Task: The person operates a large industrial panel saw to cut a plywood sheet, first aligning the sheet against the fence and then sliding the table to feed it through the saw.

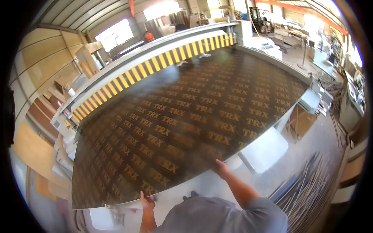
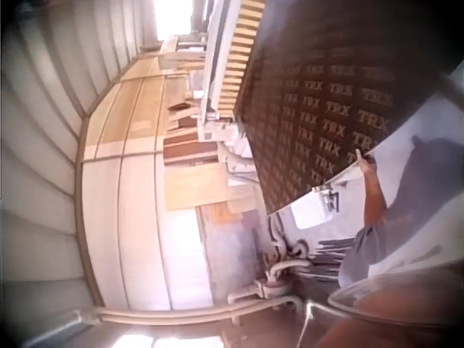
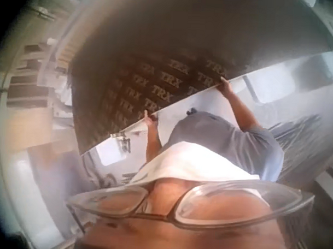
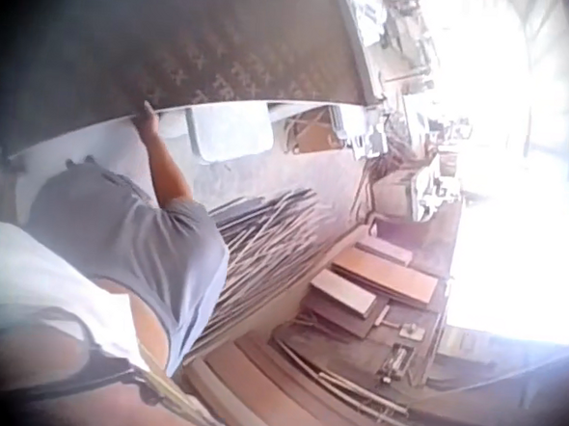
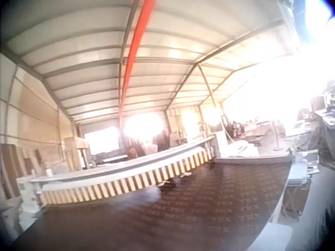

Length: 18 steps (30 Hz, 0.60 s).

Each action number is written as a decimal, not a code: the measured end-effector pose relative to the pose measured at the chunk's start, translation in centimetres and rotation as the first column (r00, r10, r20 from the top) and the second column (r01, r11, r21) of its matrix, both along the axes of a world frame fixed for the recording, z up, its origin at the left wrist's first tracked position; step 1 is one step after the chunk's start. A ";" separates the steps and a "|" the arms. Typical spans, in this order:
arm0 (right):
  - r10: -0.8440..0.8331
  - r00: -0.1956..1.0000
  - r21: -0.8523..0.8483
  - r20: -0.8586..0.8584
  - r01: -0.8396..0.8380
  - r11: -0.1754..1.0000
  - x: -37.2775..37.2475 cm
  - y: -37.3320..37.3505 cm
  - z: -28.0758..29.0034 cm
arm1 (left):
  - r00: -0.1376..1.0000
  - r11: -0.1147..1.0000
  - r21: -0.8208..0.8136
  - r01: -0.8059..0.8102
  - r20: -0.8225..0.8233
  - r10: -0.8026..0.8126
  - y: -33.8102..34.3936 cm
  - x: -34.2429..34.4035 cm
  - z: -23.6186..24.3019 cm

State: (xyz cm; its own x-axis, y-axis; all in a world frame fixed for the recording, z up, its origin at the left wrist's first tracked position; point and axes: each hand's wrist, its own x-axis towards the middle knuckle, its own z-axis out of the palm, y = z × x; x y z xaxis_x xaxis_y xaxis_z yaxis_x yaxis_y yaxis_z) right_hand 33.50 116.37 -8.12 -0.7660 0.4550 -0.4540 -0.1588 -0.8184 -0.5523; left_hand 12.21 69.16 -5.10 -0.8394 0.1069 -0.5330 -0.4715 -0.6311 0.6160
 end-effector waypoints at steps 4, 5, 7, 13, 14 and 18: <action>0.040 0.995 -0.026 0.089 -0.038 0.999 -0.1 1.3 2.9 | 0.998 0.998 -0.007 0.063 0.002 -0.063 0.1 -1.1 -0.2; 0.054 0.995 -0.021 0.088 -0.052 0.998 -0.9 1.3 2.9 | 0.999 0.999 -0.001 0.049 0.000 -0.049 -0.1 -1.8 -0.3; -0.007 0.975 0.187 0.224 -0.036 0.982 -0.7 2.5 -0.3 | 0.998 0.994 -0.087 0.061 0.004 -0.061 0.3 -1.3 -1.3; -0.007 0.976 0.273 0.217 -0.054 0.960 -0.6 3.1 -1.4 | 0.998 0.973 -0.231 -0.013 -0.069 -0.003 0.4 -0.9 -0.6; 0.000 0.981 0.293 0.193 -0.058 0.954 -0.5 2.9 -1.2 | 0.998 0.973 -0.232 -0.023 -0.065 0.008 0.6 -0.6 -0.5; -0.047 0.965 0.298 0.260 -0.034 0.954 -0.4 3.9 -3.1 | 1.000 0.945 -0.328 -0.016 -0.022 0.010 1.6 -0.9 1.6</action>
